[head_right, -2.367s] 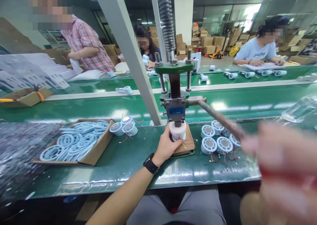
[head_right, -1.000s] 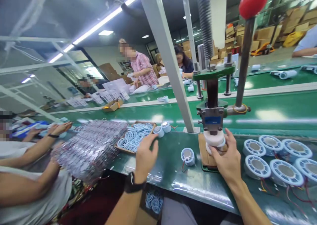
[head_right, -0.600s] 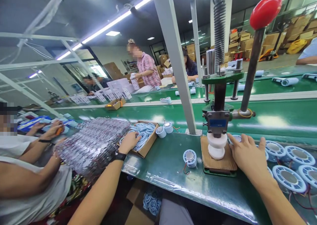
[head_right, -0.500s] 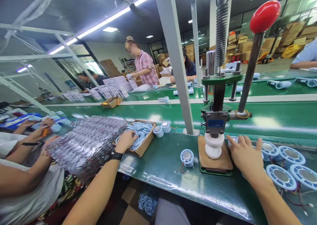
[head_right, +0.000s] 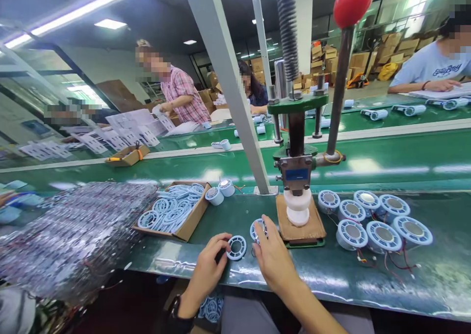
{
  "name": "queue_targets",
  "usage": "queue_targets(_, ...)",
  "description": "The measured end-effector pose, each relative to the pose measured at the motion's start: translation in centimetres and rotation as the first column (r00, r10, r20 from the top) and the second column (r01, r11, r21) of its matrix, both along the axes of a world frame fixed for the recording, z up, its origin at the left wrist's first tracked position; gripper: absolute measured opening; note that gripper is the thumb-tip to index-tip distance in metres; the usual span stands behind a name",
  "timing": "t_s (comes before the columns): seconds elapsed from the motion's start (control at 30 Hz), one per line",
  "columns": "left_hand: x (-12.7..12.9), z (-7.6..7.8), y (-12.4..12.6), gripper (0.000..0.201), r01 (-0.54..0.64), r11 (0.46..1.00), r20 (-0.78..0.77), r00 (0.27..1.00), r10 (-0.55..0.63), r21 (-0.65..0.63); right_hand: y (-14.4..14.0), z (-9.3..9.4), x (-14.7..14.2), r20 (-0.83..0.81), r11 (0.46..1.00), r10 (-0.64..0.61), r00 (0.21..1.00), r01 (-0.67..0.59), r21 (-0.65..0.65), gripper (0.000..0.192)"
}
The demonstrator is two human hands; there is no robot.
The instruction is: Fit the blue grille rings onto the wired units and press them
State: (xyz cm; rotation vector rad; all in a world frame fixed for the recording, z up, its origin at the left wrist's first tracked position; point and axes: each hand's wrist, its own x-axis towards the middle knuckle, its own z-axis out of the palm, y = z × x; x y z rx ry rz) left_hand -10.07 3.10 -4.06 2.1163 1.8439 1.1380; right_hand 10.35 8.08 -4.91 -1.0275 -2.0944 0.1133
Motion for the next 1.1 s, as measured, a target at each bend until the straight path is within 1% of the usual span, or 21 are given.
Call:
queue_targets(0.1, 0.4, -0.6, -0.3, 0.029, -0.038, 0.999, 0.013, 0.999, 0.039, -0.027, -0.8, -0.6, 1.2, -0.035, 0.996, 0.074, 0.997, -0.076, -0.047, 0.031)
queue_targets(0.2, 1.0, -1.1, -0.7, 0.027, -0.094, 0.994, 0.019, 0.995, 0.096, -0.063, -2.3, -0.6, 2.7, -0.141, 0.983, 0.108, 0.984, -0.126, -0.130, 0.023)
queue_targets(0.3, 2.3, -1.3, -1.0, 0.036, -0.154, 0.981, 0.026, 0.987, 0.158, -0.117, -3.7, -0.8, 3.1, -0.201, 0.981, 0.066, 0.977, -0.101, -0.165, 0.026)
queue_targets(0.33, 2.9, -1.2, -1.2, 0.037, -0.163, 0.977, 0.038, 0.985, 0.170, -0.135, -4.0, -1.0, 3.1, -0.214, 0.982, 0.041, 0.976, -0.079, -0.170, 0.030)
queue_targets(0.37, 3.4, -0.9, -1.3, 0.040, -0.147, 0.978, 0.058, 0.986, 0.157, -0.149, -4.2, -1.2, 3.0, -0.227, 0.983, 0.014, 0.974, -0.056, -0.177, 0.034)
queue_targets(0.4, 4.0, -0.5, -1.5, 0.046, -0.099, 0.983, 0.078, 0.991, 0.112, -0.154, -4.4, -1.4, 3.0, -0.239, 0.982, -0.012, 0.971, -0.034, -0.188, 0.039)
queue_targets(0.47, 5.4, 0.6, -1.8, 0.063, 0.064, 0.989, 0.093, 0.994, -0.051, -0.132, -4.5, -1.7, 3.0, -0.258, 0.978, -0.038, 0.965, -0.018, -0.210, 0.048)
queue_targets(0.53, 6.6, 1.6, -2.0, 0.075, 0.220, 0.972, 0.056, 0.975, -0.216, -0.087, -4.5, -1.8, 3.0, -0.273, 0.972, -0.036, 0.961, -0.030, -0.234, 0.054)
queue_targets(0.57, 7.2, 2.0, -1.9, 0.077, 0.257, 0.964, 0.030, 0.966, -0.256, -0.072, -4.4, -1.7, 3.0, -0.281, 0.969, -0.034, 0.959, -0.037, -0.246, 0.056)
queue_targets(0.6, 7.6, 2.3, -1.8, 0.079, 0.269, 0.961, 0.015, 0.963, -0.269, -0.070, -4.4, -1.6, 3.1, -0.288, 0.965, -0.031, 0.957, -0.046, -0.257, 0.057)
queue_targets(0.67, 8.3, 2.5, -1.6, 0.081, 0.254, 0.963, 0.022, 0.967, -0.253, -0.091, -4.4, -1.5, 3.1, -0.302, 0.960, -0.028, 0.953, -0.059, -0.275, 0.057)
queue_targets(0.77, 8.7, 2.5, -1.3, 0.081, 0.220, 0.966, 0.069, 0.975, -0.212, -0.135, -4.5, -1.6, 3.0, -0.314, 0.963, -0.028, 0.949, -0.059, -0.264, 0.058)
queue_targets(0.9, 9.0, 2.2, -1.3, 0.078, 0.185, 0.969, 0.152, 0.975, -0.160, -0.163, -4.7, -2.1, 2.9, -0.317, 0.969, -0.068, 0.946, -0.013, -0.248, 0.073)
queue_targets(0.97, 9.3, 1.8, -1.5, 0.071, 0.160, 0.976, 0.214, 0.969, -0.126, -0.150, -4.9, -2.4, 2.9, -0.323, 0.965, -0.075, 0.943, -0.013, -0.262, 0.080)
queue_targets(1.03, 9.8, 1.1, -1.7, 0.063, 0.121, 0.983, 0.292, 0.953, -0.075, -0.141, -5.0, -2.5, 2.8, -0.320, 0.959, -0.083, 0.944, -0.011, -0.283, 0.082)
queue_targets(1.1, 10.4, 0.3, -2.0, 0.063, 0.082, 0.982, 0.391, 0.920, -0.008, -0.171, -5.0, -2.5, 2.8, -0.302, 0.954, -0.099, 0.948, 0.004, -0.300, 0.081)
